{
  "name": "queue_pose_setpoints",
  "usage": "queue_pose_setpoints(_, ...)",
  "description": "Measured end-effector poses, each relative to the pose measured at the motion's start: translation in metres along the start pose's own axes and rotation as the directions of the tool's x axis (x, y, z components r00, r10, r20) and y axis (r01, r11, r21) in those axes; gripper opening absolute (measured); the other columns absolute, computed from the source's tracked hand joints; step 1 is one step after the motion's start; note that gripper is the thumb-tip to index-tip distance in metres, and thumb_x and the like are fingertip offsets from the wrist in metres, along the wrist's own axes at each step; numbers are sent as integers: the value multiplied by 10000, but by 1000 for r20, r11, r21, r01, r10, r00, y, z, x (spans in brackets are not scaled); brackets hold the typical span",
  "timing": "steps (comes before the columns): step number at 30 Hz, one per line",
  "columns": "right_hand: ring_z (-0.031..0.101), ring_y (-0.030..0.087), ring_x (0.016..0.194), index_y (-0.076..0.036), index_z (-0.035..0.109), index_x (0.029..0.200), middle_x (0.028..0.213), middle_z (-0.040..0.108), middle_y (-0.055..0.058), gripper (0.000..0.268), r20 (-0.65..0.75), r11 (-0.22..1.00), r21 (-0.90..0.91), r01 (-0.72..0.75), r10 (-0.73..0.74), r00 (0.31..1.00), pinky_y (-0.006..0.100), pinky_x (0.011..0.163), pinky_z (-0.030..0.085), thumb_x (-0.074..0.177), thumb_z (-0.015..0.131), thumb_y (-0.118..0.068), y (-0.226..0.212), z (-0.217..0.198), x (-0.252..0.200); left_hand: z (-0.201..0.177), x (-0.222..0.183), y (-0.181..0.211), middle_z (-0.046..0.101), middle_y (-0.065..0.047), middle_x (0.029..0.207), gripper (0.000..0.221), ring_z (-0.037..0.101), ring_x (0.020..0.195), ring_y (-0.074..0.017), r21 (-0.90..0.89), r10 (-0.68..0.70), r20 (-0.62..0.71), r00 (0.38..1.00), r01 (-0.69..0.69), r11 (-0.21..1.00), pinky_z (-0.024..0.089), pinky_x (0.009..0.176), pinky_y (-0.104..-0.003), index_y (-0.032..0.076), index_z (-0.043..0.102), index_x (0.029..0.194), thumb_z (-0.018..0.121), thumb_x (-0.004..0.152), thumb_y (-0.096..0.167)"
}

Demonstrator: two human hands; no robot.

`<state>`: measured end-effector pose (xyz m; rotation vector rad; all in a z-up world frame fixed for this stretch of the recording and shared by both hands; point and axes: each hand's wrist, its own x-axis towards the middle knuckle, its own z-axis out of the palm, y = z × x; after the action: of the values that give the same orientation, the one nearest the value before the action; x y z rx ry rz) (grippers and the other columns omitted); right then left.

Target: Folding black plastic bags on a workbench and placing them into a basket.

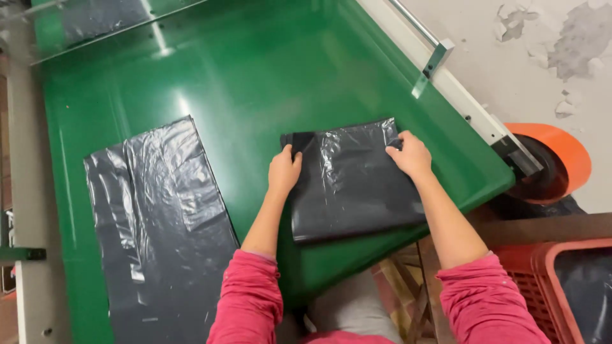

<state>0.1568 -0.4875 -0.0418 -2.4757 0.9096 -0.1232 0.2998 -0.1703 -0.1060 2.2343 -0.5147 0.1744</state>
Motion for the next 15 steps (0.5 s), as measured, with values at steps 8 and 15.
queue_pose_setpoints(8, 514, 358, 1256, -132, 632, 1350, 1338, 590, 97, 671, 11, 714, -319, 623, -655, 755, 554, 987, 401, 747, 830, -349, -37, 20, 61, -10, 5, 12, 713, -272, 1004, 395, 672, 953, -483, 67, -147, 103, 984, 140, 988, 530, 820, -560, 16, 606, 1264, 612, 987, 298)
queue_pose_setpoints(15, 542, 321, 1145, -186, 727, 1066, 1109, 648, 73, 396, 297, 734, -432, 525, -434, 851, 521, 947, 374, 695, 835, -276, -64, 32, 80, -49, -61, 109, 594, -162, 1316, 571, 601, 1214, -340, -345, 18, -30, 999, -27, 938, 520, 989, -466, 28, 503, 1347, 676, 913, 357)
